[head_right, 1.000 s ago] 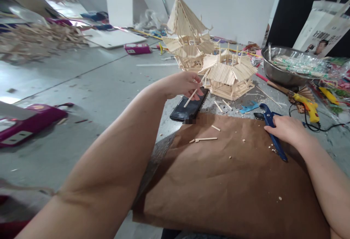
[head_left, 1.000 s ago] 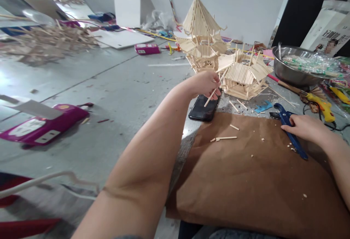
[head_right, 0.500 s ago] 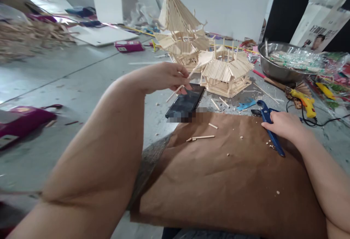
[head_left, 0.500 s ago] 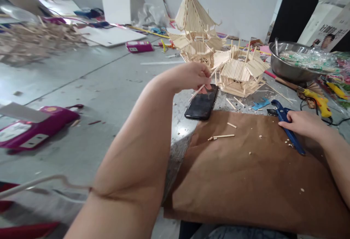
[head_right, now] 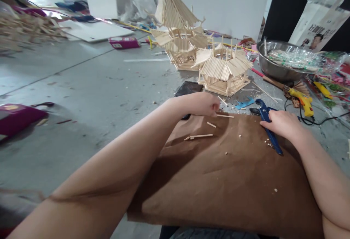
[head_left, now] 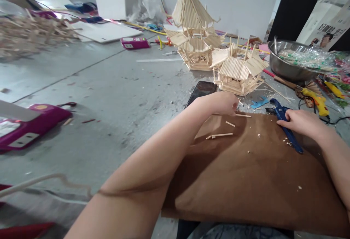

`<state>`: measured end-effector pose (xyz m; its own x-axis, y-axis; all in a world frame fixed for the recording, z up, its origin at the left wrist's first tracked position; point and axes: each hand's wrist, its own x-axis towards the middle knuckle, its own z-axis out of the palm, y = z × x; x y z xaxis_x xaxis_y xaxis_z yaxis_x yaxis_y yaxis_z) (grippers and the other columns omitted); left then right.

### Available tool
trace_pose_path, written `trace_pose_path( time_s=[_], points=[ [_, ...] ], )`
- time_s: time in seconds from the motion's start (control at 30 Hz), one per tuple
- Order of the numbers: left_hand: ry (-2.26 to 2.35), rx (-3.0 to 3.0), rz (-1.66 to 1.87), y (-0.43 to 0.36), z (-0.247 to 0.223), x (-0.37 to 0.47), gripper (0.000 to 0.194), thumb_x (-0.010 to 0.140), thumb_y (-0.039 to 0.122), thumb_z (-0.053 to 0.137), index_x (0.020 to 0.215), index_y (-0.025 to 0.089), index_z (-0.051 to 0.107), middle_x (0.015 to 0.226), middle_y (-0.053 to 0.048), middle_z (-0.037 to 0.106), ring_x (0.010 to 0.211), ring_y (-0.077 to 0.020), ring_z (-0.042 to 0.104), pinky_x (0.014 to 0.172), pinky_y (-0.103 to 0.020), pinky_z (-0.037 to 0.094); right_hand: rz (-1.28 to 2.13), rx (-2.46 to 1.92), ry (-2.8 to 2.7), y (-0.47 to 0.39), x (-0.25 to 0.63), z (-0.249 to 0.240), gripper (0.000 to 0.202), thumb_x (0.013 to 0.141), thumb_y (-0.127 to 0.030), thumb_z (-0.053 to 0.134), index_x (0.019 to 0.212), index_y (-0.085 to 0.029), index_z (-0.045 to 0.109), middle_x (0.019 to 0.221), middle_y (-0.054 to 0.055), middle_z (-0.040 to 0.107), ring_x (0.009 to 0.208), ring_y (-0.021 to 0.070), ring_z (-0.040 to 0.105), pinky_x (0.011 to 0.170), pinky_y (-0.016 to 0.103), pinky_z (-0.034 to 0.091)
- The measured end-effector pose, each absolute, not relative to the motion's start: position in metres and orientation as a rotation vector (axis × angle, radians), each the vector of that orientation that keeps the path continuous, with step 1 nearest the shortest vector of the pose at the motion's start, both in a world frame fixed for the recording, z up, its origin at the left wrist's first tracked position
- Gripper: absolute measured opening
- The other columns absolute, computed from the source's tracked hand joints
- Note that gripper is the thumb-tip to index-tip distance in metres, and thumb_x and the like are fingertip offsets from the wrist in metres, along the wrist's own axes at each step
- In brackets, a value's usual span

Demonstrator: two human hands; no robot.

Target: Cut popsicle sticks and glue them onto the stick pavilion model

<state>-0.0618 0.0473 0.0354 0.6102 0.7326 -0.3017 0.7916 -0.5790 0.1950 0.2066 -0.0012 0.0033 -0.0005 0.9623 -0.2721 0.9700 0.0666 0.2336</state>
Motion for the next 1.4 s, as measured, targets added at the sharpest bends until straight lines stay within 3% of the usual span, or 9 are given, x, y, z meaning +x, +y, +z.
trace_pose_path(
  time_s=[0.1, 0.2, 0.53, 0.63, 0.77, 0.9, 1.13, 1.4],
  points=[
    [1.296, 2.575, -0.210, 0.042, 0.036, -0.062, 0.027, 0.063, 0.020, 0.055, 0.087, 0.018, 0.066, 0.089, -0.009, 0.065, 0.075, -0.0187, 0.056, 0.066, -0.027, 0.039, -0.048, 1.922, 2.003, 0.000, 0.208, 0.003, 0.046, 0.073, -0.065, 0.033, 0.071, -0.022, 0.049, 0.078, 0.006, 0.062, 0.068, 0.0232, 0.057, 0.049, 0.028, 0.028],
    [1.204, 2.510, -0.452, 0.032, 0.040, -0.058, 0.020, 0.064, 0.021, 0.055, 0.079, 0.020, 0.068, 0.081, -0.007, 0.067, 0.067, -0.0170, 0.056, 0.062, -0.025, 0.038, -0.080, 1.928, 2.004, 0.000, 0.208, 0.005, 0.045, 0.073, -0.065, 0.034, 0.071, -0.023, 0.050, 0.078, 0.007, 0.063, 0.069, 0.0236, 0.057, 0.049, 0.028, 0.029],
    [1.218, 2.547, -0.558, 0.025, 0.026, -0.042, 0.021, 0.061, 0.014, 0.053, 0.074, 0.014, 0.070, 0.074, -0.014, 0.067, 0.068, -0.0222, 0.059, 0.061, -0.028, 0.039, -0.097, 1.925, 2.009, 0.000, 0.207, 0.006, 0.043, 0.074, -0.063, 0.035, 0.070, -0.023, 0.049, 0.076, 0.006, 0.062, 0.068, 0.0227, 0.057, 0.049, 0.028, 0.029],
    [1.264, 2.505, -0.314, 0.037, 0.037, -0.055, 0.019, 0.061, 0.014, 0.052, 0.074, 0.015, 0.067, 0.073, -0.009, 0.065, 0.066, -0.0187, 0.057, 0.061, -0.027, 0.038, -0.095, 1.921, 2.020, 0.000, 0.207, 0.005, 0.043, 0.074, -0.063, 0.034, 0.070, -0.022, 0.050, 0.075, 0.006, 0.062, 0.067, 0.0224, 0.057, 0.049, 0.028, 0.029],
    [1.564, 2.194, 0.369, 0.056, 0.052, -0.084, 0.014, 0.067, 0.013, 0.052, 0.077, 0.016, 0.060, 0.061, -0.001, 0.058, 0.053, -0.0101, 0.051, 0.055, -0.023, 0.036, -0.111, 1.917, 2.041, 0.000, 0.207, 0.003, 0.043, 0.075, -0.061, 0.034, 0.069, -0.022, 0.050, 0.072, 0.007, 0.062, 0.065, 0.0224, 0.056, 0.048, 0.028, 0.029],
    [1.533, 1.743, 0.913, 0.070, 0.048, -0.102, 0.009, 0.076, 0.012, 0.049, 0.081, 0.013, 0.056, 0.061, 0.000, 0.054, 0.046, -0.0043, 0.046, 0.052, -0.021, 0.034, -0.118, 1.932, 2.006, 0.001, 0.208, 0.001, 0.044, 0.074, -0.063, 0.033, 0.068, -0.022, 0.049, 0.074, 0.007, 0.062, 0.066, 0.0239, 0.057, 0.048, 0.029, 0.031],
    [1.469, 1.433, 1.110, 0.082, 0.031, -0.096, 0.006, 0.072, 0.007, 0.054, 0.070, 0.013, 0.052, 0.053, 0.004, 0.053, 0.041, -0.0035, 0.046, 0.047, -0.017, 0.036, -0.076, 1.920, 1.995, 0.001, 0.208, 0.000, 0.045, 0.075, -0.063, 0.032, 0.069, -0.022, 0.050, 0.075, 0.008, 0.062, 0.067, 0.0248, 0.058, 0.048, 0.029, 0.031],
    [1.363, 1.221, 1.125, 0.093, 0.022, -0.100, 0.023, 0.078, 0.015, 0.052, 0.056, 0.014, 0.047, 0.044, 0.005, 0.049, 0.032, -0.0035, 0.041, 0.036, -0.016, 0.031, -0.032, 1.896, 2.039, -0.002, 0.208, 0.001, 0.045, 0.076, -0.062, 0.031, 0.069, -0.022, 0.048, 0.073, 0.007, 0.062, 0.067, 0.0245, 0.058, 0.049, 0.029, 0.030]
  ],
)
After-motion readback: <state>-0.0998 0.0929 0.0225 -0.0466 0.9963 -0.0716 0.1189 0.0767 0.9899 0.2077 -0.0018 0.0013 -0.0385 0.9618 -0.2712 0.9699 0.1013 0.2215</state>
